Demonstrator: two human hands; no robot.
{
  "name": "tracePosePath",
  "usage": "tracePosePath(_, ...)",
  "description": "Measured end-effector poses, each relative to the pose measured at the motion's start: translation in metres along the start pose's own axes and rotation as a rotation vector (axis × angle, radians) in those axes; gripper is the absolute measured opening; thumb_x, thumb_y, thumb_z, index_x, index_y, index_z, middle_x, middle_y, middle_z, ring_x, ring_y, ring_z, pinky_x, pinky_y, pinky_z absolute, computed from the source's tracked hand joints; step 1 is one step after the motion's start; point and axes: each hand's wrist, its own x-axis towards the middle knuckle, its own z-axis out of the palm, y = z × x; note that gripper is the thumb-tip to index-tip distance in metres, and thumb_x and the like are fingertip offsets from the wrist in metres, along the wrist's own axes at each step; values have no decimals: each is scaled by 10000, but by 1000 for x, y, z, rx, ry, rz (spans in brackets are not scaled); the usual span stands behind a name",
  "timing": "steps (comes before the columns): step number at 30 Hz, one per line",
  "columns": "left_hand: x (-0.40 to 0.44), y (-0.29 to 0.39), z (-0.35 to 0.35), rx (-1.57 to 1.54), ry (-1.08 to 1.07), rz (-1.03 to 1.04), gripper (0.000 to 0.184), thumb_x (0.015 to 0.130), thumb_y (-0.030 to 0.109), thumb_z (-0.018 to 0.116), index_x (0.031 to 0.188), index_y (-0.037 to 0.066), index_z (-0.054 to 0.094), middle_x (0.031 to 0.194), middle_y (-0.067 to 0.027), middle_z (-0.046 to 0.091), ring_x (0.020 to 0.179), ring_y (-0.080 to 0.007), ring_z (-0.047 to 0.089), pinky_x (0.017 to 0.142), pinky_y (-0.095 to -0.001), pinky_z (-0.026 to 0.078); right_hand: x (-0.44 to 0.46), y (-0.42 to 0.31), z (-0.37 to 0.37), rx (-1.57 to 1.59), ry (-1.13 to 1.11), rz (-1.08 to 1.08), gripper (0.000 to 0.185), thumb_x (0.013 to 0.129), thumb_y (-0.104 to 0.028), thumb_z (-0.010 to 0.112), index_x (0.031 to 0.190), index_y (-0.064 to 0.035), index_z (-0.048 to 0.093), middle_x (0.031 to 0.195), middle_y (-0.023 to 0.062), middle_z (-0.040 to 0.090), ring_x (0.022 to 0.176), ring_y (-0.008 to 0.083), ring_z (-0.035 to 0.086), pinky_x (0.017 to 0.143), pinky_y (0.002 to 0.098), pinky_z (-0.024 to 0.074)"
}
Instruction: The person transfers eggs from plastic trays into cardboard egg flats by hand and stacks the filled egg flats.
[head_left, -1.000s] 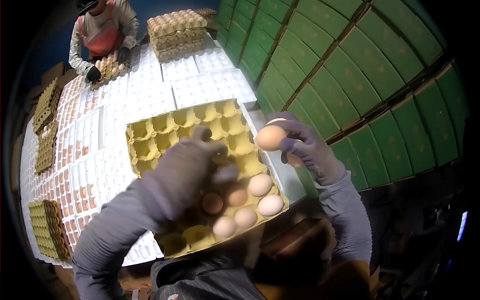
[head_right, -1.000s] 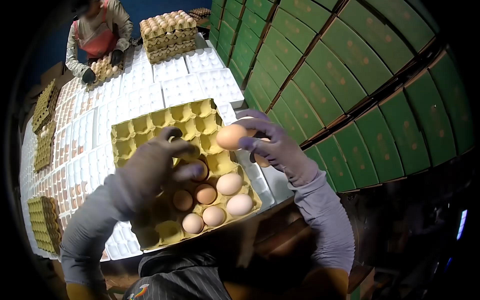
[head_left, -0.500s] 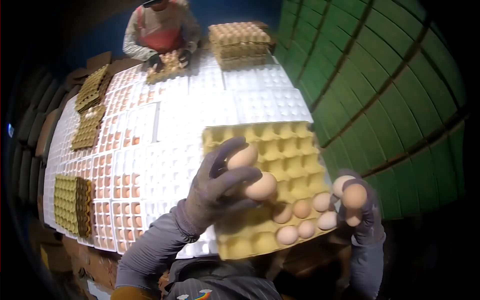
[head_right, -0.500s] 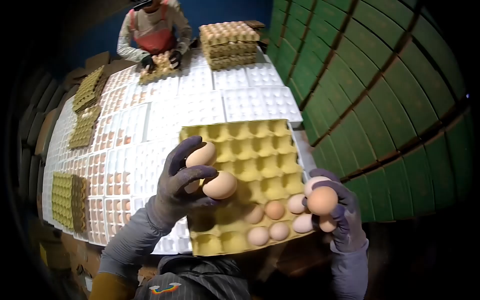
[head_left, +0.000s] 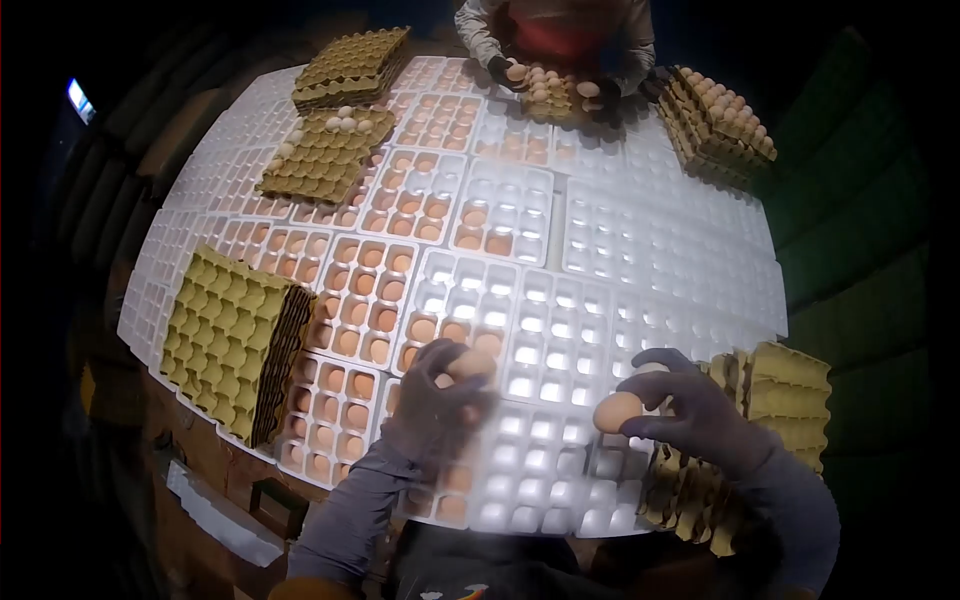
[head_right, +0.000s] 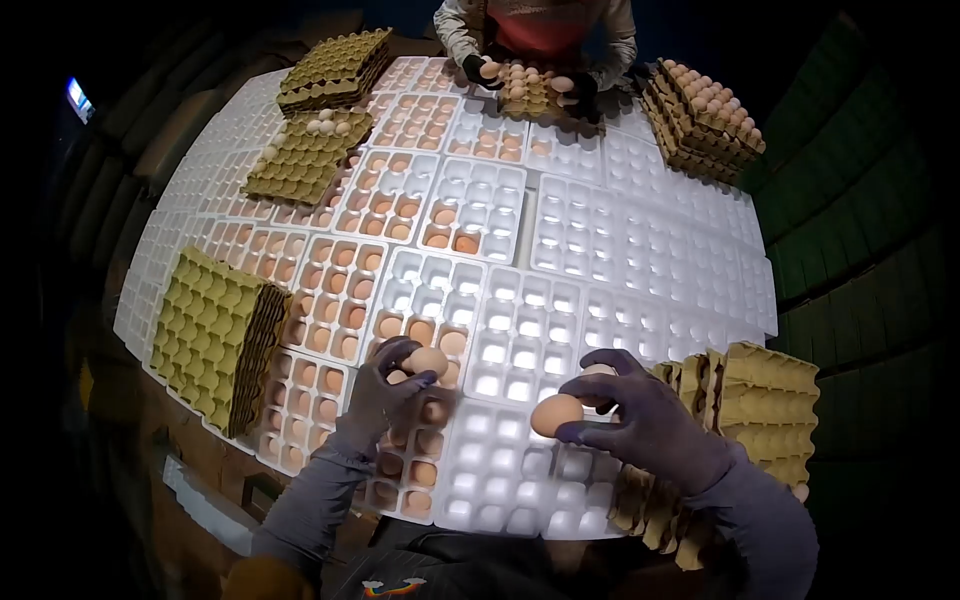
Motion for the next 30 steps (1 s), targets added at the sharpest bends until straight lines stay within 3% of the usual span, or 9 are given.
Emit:
tracePosePath(3, 53, -31, -48, 239, 134, -7, 468, 802, 250, 833, 1205, 75, 670, 1223, -151, 628, 956, -280, 691, 852, -355, 547, 109, 5, 54, -381, 74, -175, 426, 805, -353, 818, 1128, -104, 695, 1341, 169, 532, 1083, 397, 647, 909, 459, 548)
tracePosePath(9, 133, -74, -56, 802, 115, 299, 436, 814, 202, 795, 1220, 131, 653, 1343, -140, 553, 1137, -351, 625, 939, -432, 538, 243, 24, 129, -799, 130, -35, 311, 866, -245, 699, 1151, -128, 653, 1336, 190, 524, 1029, 358, 640, 875, 465, 542)
tracePosePath(12, 156, -57, -56, 683, 78, 376, 432, 824, 195, 785, 1232, 154, 652, 1338, -134, 558, 1145, -362, 620, 947, -447, 534, 265, 29, 162, -643, 181, -170, 376, 887, -146, 631, 1263, -147, 631, 1288, 187, 560, 1071, 336, 648, 891, 440, 539)
tracePosePath(16, 196, -51, -41, 926, -290, 5, 418, 864, 162, 736, 1272, 158, 643, 1298, -138, 579, 1100, -351, 645, 920, -439, 545, 285, 24, 182, -415, 263, -224, 323, 920, -148, 626, 1242, -143, 639, 1123, 118, 607, 1028, 319, 648, 842, 431, 541)
tracePosePath(19, 203, -60, -28, 528, -30, 246, 364, 896, 121, 647, 1259, 135, 614, 1170, -157, 591, 1079, -351, 631, 924, -462, 530, 317, 50, 172, -347, 766, -338, 344, 902, -139, 666, 1242, -154, 620, 1047, 107, 583, 921, 323, 606, 805, 466, 509)
tracePosePath(21, 207, -61, -8, 204, 15, 291, 433, 898, 101, 644, 1326, 123, 583, 1204, -159, 597, 1076, -358, 629, 946, -434, 526, 329, 63, 167, -305, 808, -350, 466, 891, -51, 627, 1344, -139, 559, 1093, 139, 585, 1015, 345, 569, 887, 467, 475)
tracePosePath(24, 216, -74, 27, 416, 24, 428, 504, 920, 105, 616, 1409, 97, 500, 1430, -189, 463, 1374, -401, 402, 1130, -471, 378, 317, 69, 175, -70, 926, -313, 600, 867, 63, 565, 1441, -88, 482, 1225, 173, 583, 1122, 376, 554, 986, 457, 445)
tracePosePath(26, 220, -100, 44, 718, -35, 468, 531, 981, 126, 525, 1497, 117, 398, 1537, -196, 369, 1456, -447, 263, 1210, -556, 215, 271, 54, 182, 238, 891, -284, 596, 882, 86, 567, 1452, -56, 468, 1272, 167, 574, 1113, 328, 579, 988, 412, 469)
tracePosePath(30, 215, -97, 52, 606, 74, 463, 490, 1009, 141, 520, 1491, 150, 430, 1557, -194, 366, 1470, -457, 252, 1212, -545, 224, 133, 50, 214, 472, 613, -88, 502, 941, 24, 539, 1435, -54, 501, 1274, 150, 582, 1112, 242, 602, 979, 348, 494)
